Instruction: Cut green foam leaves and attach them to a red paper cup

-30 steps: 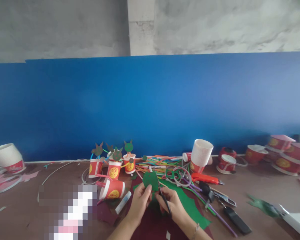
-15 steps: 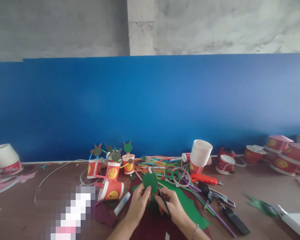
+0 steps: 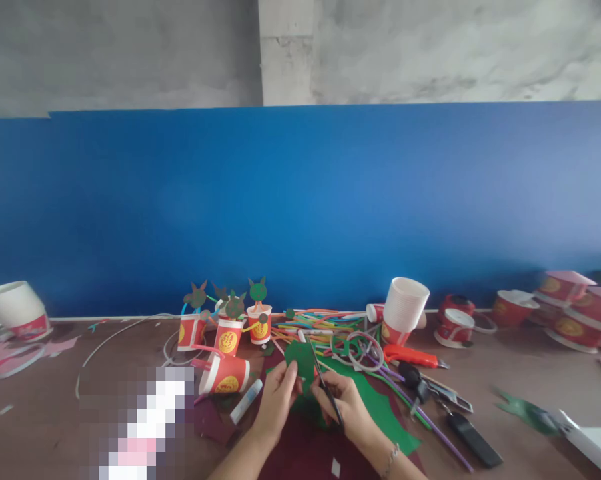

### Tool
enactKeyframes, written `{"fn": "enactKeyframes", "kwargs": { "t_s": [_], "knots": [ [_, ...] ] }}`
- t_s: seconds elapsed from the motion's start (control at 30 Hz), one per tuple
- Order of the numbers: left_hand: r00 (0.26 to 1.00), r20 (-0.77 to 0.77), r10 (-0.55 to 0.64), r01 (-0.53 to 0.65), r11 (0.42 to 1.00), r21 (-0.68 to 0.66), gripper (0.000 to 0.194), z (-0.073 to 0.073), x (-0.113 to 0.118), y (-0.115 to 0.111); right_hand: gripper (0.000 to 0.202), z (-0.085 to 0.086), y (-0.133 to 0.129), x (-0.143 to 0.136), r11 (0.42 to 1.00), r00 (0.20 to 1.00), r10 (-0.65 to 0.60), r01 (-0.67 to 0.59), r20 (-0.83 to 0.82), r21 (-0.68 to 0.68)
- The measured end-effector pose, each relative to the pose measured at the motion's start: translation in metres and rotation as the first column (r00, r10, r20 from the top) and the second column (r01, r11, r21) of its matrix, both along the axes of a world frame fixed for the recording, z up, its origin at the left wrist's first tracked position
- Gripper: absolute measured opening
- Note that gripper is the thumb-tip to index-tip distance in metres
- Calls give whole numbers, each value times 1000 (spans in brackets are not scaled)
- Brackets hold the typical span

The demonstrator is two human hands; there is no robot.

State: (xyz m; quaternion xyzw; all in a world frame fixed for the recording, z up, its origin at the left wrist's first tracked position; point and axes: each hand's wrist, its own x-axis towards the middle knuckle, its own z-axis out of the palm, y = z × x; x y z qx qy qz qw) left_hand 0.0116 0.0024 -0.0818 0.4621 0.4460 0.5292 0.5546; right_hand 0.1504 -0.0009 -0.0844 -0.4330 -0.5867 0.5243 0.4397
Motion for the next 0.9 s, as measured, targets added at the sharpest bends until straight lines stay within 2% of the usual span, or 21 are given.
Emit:
{"fn": "enactKeyframes", "kwargs": {
  "t_s": [0.3,0.63,0.9],
  "knots": [
    [999,-28,-44,44,999,5,44,1,-1,1,34,7,-3,-1,999,1000,-21,21,-5,-25],
    [1000,-7,16,-16,1000,-25,47,4,0,0,34,0,1,1,1000,1000,15,-15,5,-3],
    [999,18,40,-39,999,-32,45,1,-1,1,31,1,0,1,1000,999,19,-19,28,-1]
  ]
}}
